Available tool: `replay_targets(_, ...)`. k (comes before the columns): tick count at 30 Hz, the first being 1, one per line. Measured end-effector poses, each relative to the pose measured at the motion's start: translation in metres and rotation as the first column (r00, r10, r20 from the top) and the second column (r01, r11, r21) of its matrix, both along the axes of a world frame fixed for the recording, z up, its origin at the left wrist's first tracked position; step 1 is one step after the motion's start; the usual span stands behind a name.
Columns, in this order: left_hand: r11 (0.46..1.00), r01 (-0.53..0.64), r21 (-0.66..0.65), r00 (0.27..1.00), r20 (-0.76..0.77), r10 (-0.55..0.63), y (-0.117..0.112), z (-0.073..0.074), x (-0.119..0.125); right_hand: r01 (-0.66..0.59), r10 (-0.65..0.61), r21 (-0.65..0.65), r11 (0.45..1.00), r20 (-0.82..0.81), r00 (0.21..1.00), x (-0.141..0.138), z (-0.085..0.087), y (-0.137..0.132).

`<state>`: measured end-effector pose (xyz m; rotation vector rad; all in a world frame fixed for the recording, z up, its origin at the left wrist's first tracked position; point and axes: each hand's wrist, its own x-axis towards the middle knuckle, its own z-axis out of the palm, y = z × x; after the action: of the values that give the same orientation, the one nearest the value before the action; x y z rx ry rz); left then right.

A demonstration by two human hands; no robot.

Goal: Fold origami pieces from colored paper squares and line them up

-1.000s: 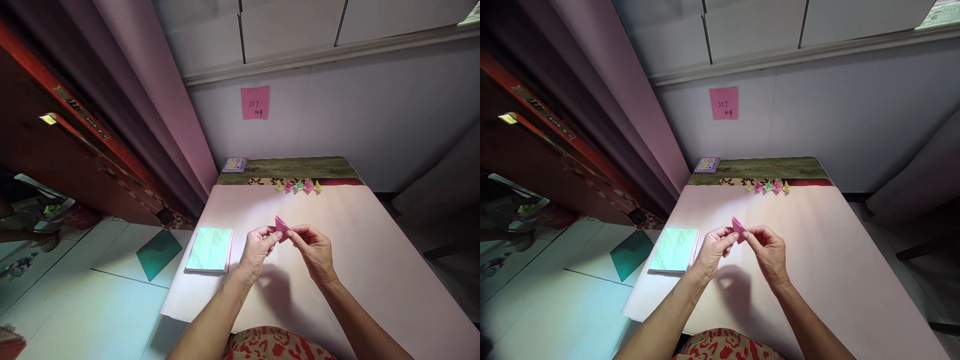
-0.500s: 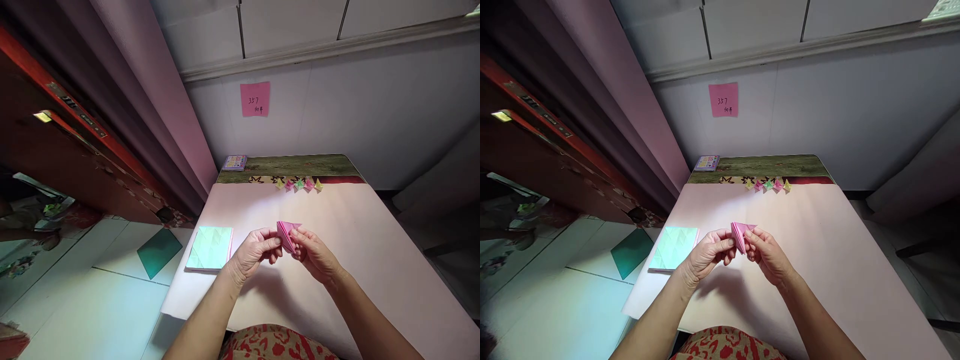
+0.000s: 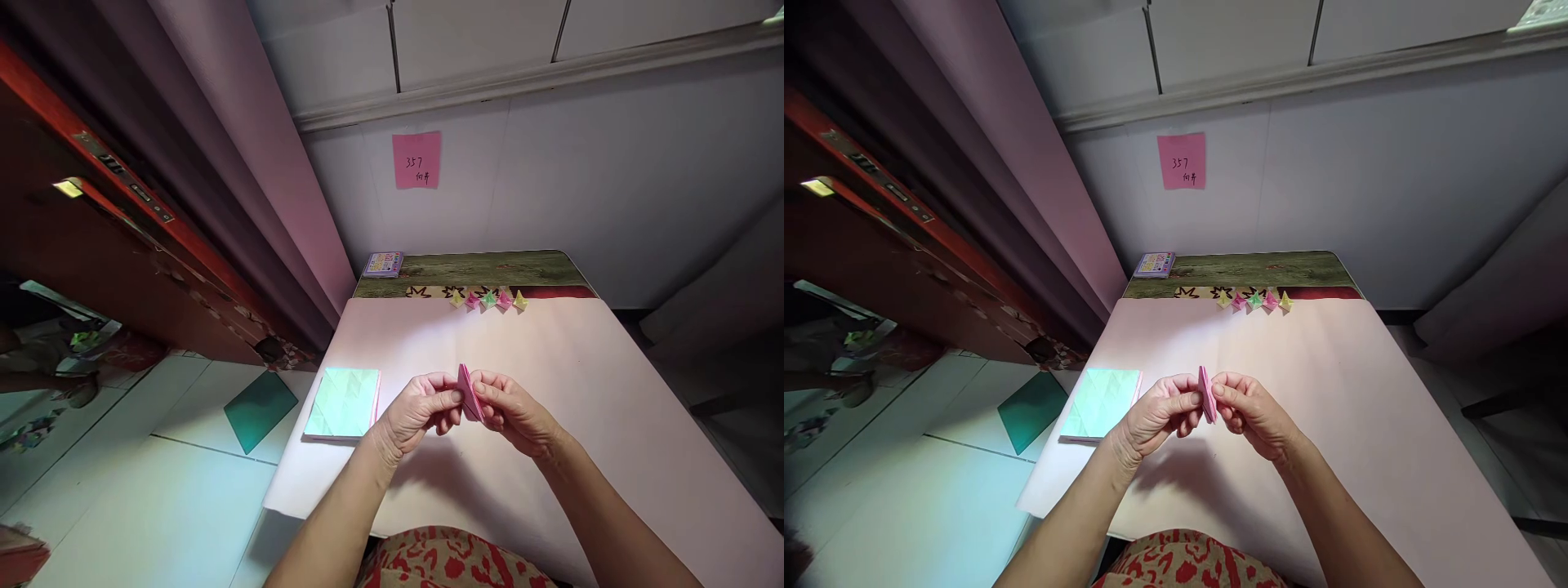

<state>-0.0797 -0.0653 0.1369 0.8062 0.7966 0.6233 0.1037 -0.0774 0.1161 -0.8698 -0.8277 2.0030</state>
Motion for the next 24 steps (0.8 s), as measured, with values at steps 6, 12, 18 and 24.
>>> replay_targets(6,0.999,0.035,-0.023,0.999,0.037,-0.034,0.0,0.001,0.0,-0.127,0.123,-0.063,0.99,-0.055,0.991,0.005,-0.002,-0.002)
replay_targets(12,0.994,0.106,-0.014,0.993,0.043,-0.105,0.002,0.002,-0.005,-0.095,0.092,-0.055,0.994,-0.055,0.994,0.007,0.0,0.0)
replay_targets(18,0.978,0.209,-0.022,0.978,0.032,-0.208,0.002,0.009,-0.009,-0.092,0.092,-0.029,0.995,0.002,0.996,0.012,0.001,0.001)
replay_targets(24,0.992,0.06,0.114,0.992,-0.114,-0.047,0.003,0.007,-0.003,-0.006,0.002,0.035,0.999,0.121,0.993,0.011,0.005,0.002)
